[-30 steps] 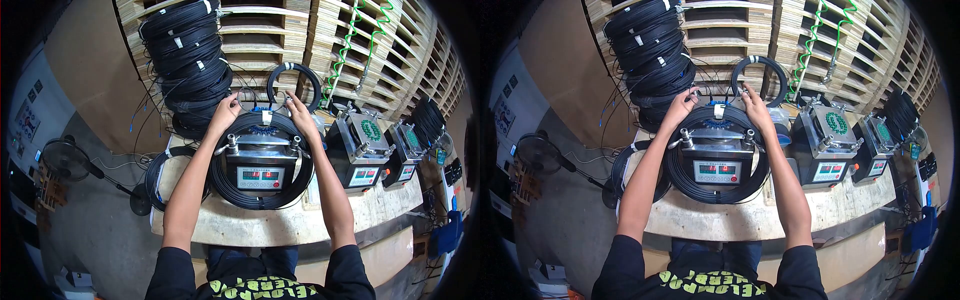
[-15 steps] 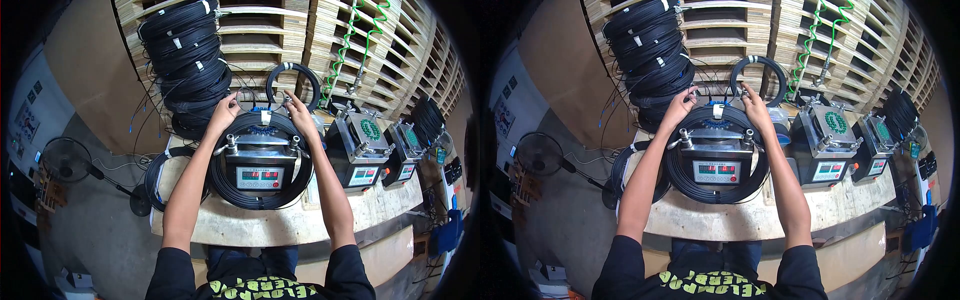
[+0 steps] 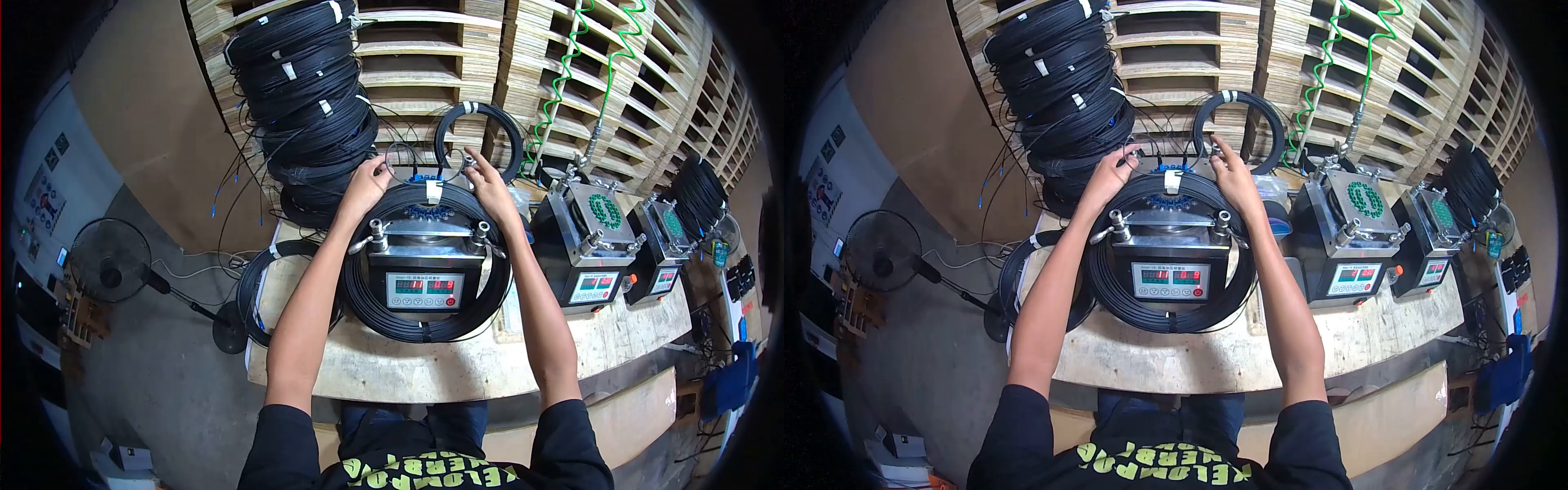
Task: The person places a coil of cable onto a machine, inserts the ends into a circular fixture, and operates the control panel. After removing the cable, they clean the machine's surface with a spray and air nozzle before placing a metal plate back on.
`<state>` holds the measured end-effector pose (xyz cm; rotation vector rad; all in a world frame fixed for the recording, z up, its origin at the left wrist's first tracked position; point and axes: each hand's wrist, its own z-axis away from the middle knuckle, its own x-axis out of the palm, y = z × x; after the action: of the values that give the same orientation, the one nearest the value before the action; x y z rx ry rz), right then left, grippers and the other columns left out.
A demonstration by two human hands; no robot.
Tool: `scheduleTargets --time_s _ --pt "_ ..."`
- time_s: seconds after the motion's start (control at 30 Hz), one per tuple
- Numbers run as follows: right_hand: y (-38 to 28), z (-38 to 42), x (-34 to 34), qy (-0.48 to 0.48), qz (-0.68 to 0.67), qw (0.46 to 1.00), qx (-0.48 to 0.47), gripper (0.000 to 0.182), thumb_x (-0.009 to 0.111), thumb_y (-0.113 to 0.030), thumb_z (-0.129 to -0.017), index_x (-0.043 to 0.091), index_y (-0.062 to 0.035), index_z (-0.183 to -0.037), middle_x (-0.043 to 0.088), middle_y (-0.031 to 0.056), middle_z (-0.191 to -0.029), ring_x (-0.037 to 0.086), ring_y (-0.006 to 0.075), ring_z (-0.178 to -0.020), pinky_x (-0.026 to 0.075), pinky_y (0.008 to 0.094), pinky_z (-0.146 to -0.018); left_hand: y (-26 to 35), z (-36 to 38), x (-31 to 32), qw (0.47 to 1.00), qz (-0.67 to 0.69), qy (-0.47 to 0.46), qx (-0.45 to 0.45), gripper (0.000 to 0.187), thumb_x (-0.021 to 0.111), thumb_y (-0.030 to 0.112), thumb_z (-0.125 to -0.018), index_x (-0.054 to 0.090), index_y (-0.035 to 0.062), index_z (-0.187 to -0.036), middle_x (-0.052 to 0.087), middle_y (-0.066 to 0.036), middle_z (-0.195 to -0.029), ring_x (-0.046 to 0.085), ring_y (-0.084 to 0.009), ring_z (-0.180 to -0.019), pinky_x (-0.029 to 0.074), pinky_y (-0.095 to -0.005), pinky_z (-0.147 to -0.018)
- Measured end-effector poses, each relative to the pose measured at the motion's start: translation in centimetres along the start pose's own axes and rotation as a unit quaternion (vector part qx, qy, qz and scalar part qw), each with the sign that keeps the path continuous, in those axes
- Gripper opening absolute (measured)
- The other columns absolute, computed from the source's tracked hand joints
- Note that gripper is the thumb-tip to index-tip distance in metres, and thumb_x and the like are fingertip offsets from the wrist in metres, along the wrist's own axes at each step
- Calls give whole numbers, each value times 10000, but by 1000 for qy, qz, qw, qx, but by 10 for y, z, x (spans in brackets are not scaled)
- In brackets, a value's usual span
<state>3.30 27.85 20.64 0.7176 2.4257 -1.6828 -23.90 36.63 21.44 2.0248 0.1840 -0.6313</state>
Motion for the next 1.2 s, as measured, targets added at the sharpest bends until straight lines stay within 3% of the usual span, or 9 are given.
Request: scheduleTargets --time_s 0.27,0.47,0.77,1.2 --pt "-9 2 0 3 7 1000 30 496 552 -202 -1026 484 -125 -1511 603 218 -1410 610 307 -1268 440 374 -1068 14 6 -6 999 22 -12 -19 446 669 216 -945 637 93 -1372 675 -67 -979 636 -189 -960 457 -328 -974" --pt "-11 4 0 3 30 999 25 519 558 -212 -1016 474 -140 -1523 588 228 -1426 610 324 -1272 438 380 -1072 4 2 -1 1000 29 7 5 441 666 211 -946 637 43 -1352 675 -74 -941 627 -157 -928 468 -313 -937" --pt "-3 1 -2 -6 20 1000 5 533 540 -135 -986 485 -137 -1517 645 234 -1309 647 299 -1161 465 373 -1032 -4 -1 1 1000 3 12 17 441 632 241 -961 633 22 -1344 706 -118 -955 619 -157 -902 474 -311 -905" --pt "-8 4 -1 7 47 999 16 560 554 -151 -979 466 -158 -1532 639 240 -1317 642 312 -1191 464 380 -1034 3 3 0 1000 29 2 6 445 628 255 -960 640 36 -1347 651 -45 -896 578 -132 -828 471 -293 -844"
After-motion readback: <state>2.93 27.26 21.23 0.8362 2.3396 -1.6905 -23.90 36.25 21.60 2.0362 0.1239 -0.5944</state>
